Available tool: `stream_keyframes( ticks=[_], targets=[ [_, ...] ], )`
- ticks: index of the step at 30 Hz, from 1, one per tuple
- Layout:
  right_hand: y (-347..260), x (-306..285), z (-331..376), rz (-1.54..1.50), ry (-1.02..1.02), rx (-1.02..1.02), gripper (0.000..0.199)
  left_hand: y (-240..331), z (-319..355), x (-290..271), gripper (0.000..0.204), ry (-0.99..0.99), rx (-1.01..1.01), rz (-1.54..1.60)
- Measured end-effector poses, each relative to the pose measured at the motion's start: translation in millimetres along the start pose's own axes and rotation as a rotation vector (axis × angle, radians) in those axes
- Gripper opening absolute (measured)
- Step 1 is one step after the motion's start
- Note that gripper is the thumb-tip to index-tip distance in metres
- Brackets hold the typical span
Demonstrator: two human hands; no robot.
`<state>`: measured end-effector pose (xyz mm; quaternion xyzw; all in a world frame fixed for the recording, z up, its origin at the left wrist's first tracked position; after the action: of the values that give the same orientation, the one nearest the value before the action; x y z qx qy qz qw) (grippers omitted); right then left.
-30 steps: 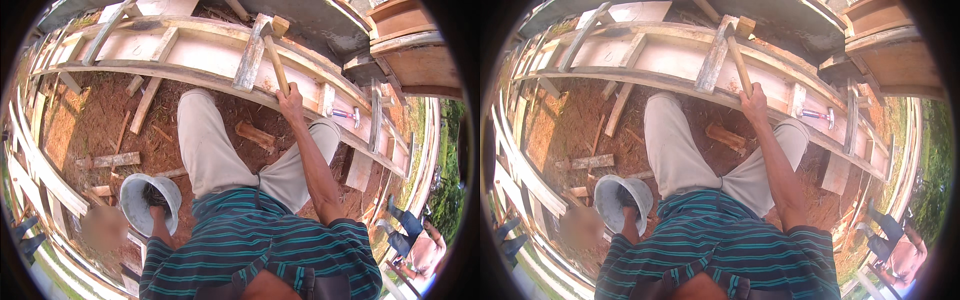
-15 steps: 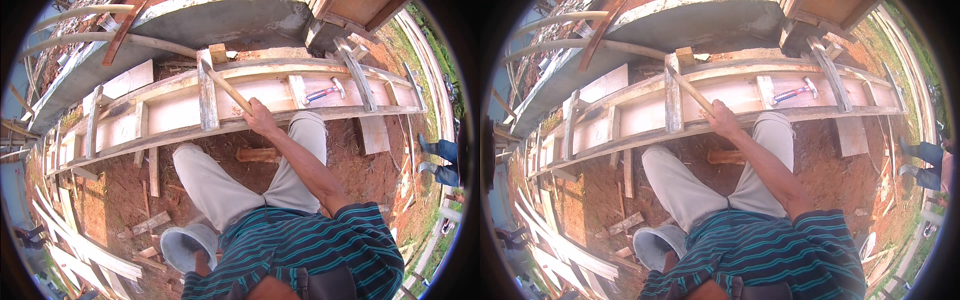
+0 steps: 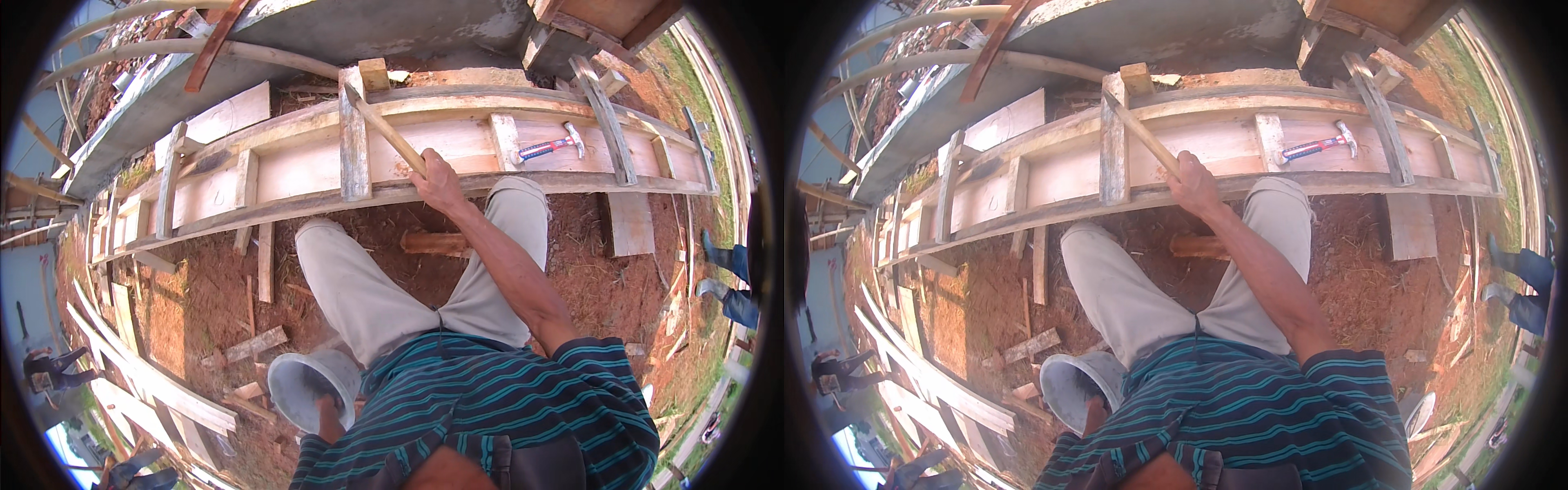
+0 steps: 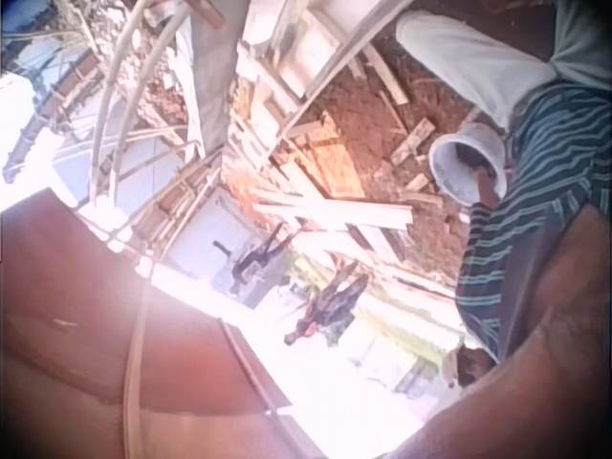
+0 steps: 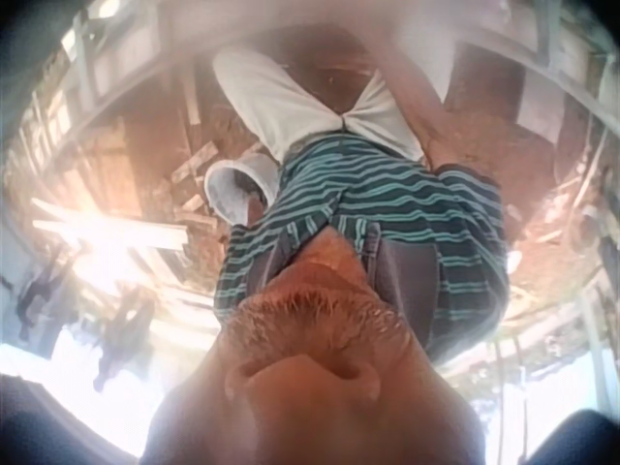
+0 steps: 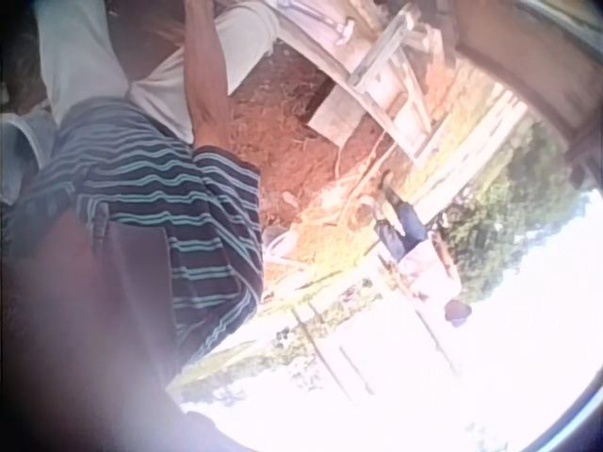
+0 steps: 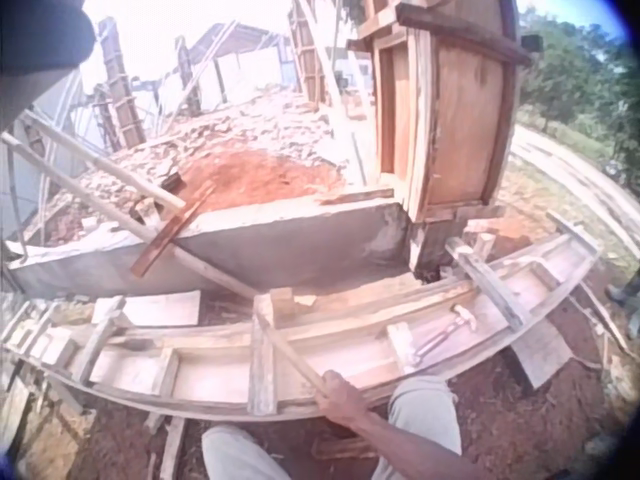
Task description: The person assembles a wooden frame by placing nails and hammering them into wooden planks. They repeatedly retrieve nails from a white bucket and secure the frame components together using a hammer.
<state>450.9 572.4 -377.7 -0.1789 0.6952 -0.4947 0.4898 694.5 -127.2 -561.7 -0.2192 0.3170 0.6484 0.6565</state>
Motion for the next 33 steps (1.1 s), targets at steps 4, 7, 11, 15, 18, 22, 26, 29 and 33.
stream_keyframes(
  ticks=[4, 7, 11, 15, 18, 22, 26, 29, 33],
  targets=[
    [1, -9, 2, 0.034, -0.017, 0.02, 0.029, 5, 13, 4, 0.025, -0.187, 0.121, 0.004],
    [4, -20, 3, 0.048, -0.027, 0.049, 0.029, 13, 19, 15, 0.027, -0.152, 0.132, -0.052],
    [-9, -9, -5, 0.056, -0.044, 0.034, 0.029, 6, -1, 2, 0.035, -0.067, 0.116, -0.078],
    [-4, 2, -4, 0.201, -0.046, -0.027, 0.028, 25, 51, 11, 0.014, 0.009, 0.089, 0.029],
    [-13, 0, -2, 0.235, -0.049, 0.083, 0.031, 49, 66, -9, 0.017, -0.102, 0.294, 0.062],
    [-13, 2, -1, 0.272, -0.068, 0.076, 0.033, 66, 103, -6, 0.022, -0.203, 0.394, 0.251],
    [-11, 8, -3, 0.235, -0.111, 0.038, 0.034, 71, 138, -14, 0.02, -0.294, 0.447, 0.465],
    [1, -9, -15, 0.128, -0.149, 0.059, 0.032, 82, 175, -29, 0.019, -0.333, 0.496, 0.458],
    [-8, -53, -8, 0.03, -0.184, 0.17, 0.029, 129, 262, -48, 0.02, -0.276, 0.545, 0.29]
  ],
)
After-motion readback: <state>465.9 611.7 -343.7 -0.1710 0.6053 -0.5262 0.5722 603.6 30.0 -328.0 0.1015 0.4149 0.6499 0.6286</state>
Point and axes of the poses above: each hand's wrist, its own z-axis away from the middle knuckle, its own x-axis out of the palm, y = z × x, the point moved 2 cm from there along -z, towards the middle knuckle, and after that the axes turned 9 degrees about -z, right-handed, at the moved point
